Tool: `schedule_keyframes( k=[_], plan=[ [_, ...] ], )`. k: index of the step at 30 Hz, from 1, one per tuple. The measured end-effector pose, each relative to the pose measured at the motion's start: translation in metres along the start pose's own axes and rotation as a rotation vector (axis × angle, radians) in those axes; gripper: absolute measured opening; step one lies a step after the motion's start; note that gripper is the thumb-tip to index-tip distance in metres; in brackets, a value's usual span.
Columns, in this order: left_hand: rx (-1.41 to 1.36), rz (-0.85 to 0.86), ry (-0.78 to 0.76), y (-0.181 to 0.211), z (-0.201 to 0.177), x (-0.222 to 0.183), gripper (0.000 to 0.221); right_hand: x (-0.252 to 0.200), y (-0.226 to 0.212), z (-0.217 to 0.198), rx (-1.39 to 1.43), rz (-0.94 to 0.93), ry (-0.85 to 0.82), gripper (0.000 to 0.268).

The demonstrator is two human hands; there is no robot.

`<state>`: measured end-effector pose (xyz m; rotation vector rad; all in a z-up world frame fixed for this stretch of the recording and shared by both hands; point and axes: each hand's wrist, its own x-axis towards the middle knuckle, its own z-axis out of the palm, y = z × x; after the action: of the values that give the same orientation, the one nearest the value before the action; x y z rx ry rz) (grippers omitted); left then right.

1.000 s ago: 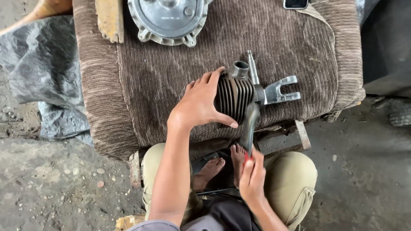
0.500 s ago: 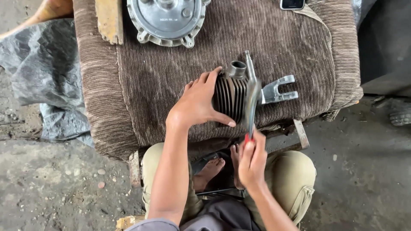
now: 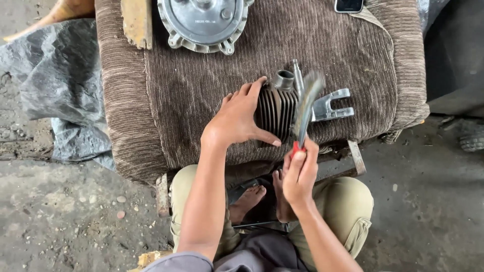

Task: Cleaning the cooling fins of a motorcycle engine cylinder using a wire brush.

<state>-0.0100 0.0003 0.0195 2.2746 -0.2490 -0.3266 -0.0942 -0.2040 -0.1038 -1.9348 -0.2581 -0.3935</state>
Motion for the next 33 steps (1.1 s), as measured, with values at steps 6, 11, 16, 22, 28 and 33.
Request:
schedule_keyframes(
  k=[6, 11, 16, 22, 28, 33],
  plan=[
    [-0.024, -0.027, -0.077, -0.012, 0.010, 0.010, 0.146, -0.085, 0.024, -0.015, -0.127, 0.218, -0.037, 0.045],
    [0.012, -0.013, -0.065, -0.013, 0.011, 0.012, 0.145, -0.061, 0.012, -0.010, -0.138, 0.228, -0.024, 0.054],
    [-0.034, -0.003, -0.038, -0.013, 0.010, 0.009, 0.142, 0.013, -0.026, -0.002, 0.021, 0.068, -0.025, 0.031],
    [-0.017, -0.024, -0.072, -0.011, 0.009, 0.011, 0.146, -0.039, -0.006, -0.007, -0.007, 0.146, -0.042, 0.042],
    [0.016, -0.032, -0.076, -0.011, 0.009, 0.013, 0.145, -0.083, 0.017, -0.016, -0.113, 0.279, -0.087, 0.051],
    [-0.010, -0.031, -0.036, 0.003, -0.002, 0.004, 0.140, -0.013, -0.011, -0.002, 0.105, 0.206, 0.001, 0.039]
  ],
)
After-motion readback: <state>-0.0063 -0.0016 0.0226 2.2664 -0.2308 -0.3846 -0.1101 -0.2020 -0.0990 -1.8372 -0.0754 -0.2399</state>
